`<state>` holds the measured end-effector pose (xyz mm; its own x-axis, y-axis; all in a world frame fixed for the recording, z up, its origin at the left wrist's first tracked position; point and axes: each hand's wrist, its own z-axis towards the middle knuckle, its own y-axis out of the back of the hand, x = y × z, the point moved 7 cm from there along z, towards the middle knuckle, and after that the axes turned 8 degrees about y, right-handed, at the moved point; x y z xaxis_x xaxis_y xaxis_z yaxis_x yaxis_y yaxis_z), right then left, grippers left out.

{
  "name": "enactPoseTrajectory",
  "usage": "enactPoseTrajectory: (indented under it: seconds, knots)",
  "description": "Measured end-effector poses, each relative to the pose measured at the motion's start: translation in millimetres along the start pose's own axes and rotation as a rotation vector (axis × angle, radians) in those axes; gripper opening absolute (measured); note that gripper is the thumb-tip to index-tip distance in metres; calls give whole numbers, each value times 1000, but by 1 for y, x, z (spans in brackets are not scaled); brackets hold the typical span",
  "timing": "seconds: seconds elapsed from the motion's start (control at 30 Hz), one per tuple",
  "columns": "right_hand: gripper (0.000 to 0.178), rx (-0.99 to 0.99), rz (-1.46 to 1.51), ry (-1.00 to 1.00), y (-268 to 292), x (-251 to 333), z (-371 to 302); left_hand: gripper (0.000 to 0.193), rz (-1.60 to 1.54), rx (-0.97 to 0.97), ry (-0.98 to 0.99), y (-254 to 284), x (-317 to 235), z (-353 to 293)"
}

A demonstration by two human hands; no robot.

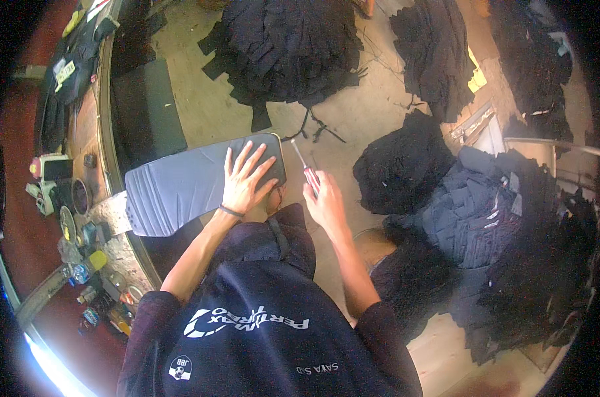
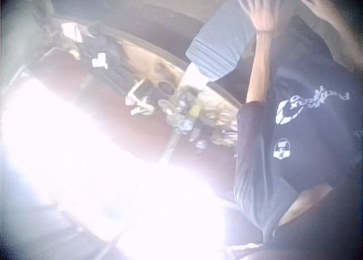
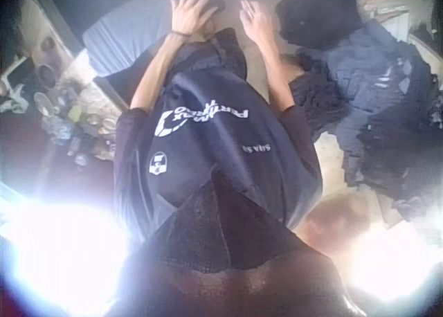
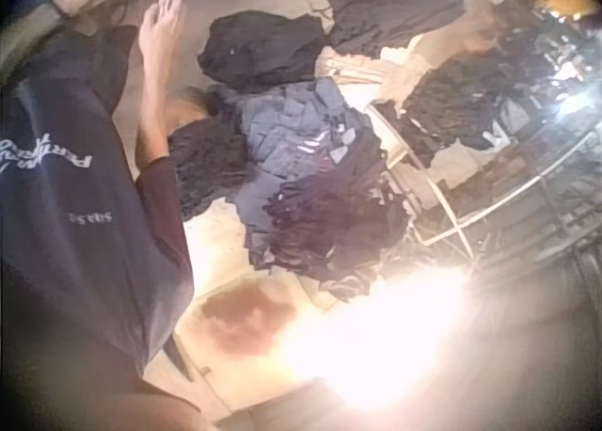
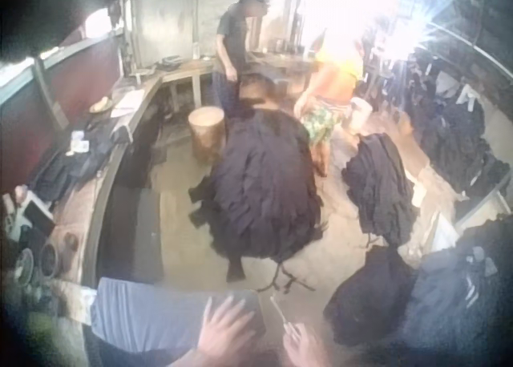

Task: The person marks a dark gray fabric piece with a red marker while holding it on a workbench. They then move a bucket and continue working with the fabric in a busy workshop environment.

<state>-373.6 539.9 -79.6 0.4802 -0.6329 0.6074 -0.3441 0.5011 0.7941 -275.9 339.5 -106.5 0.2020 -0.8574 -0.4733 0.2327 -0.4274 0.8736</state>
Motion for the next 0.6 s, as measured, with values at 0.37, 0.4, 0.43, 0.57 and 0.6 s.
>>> enactPoseTrajectory:
  seconds: [0.37, 0.4, 0.43, 0.57, 0.6]
  knots:
    - [27, 308, -328, 272, 48, 119, 20, 57, -62, -1, 56, -6, 7, 2]
    - [28, 323, -358, 295, 47, 123, 23, 57, -68, -21, 48, -5, 7, 2]
    - [28, 350, -396, 293, 45, 124, 26, 57, -69, -25, 46, -5, 8, 2]
    - [29, 396, -450, 369, 40, 136, 33, 58, -89, -18, 50, -7, 9, 1]
    - [28, 420, -480, 368, 37, 137, 35, 58, -89, -7, 50, -8, 10, 0]
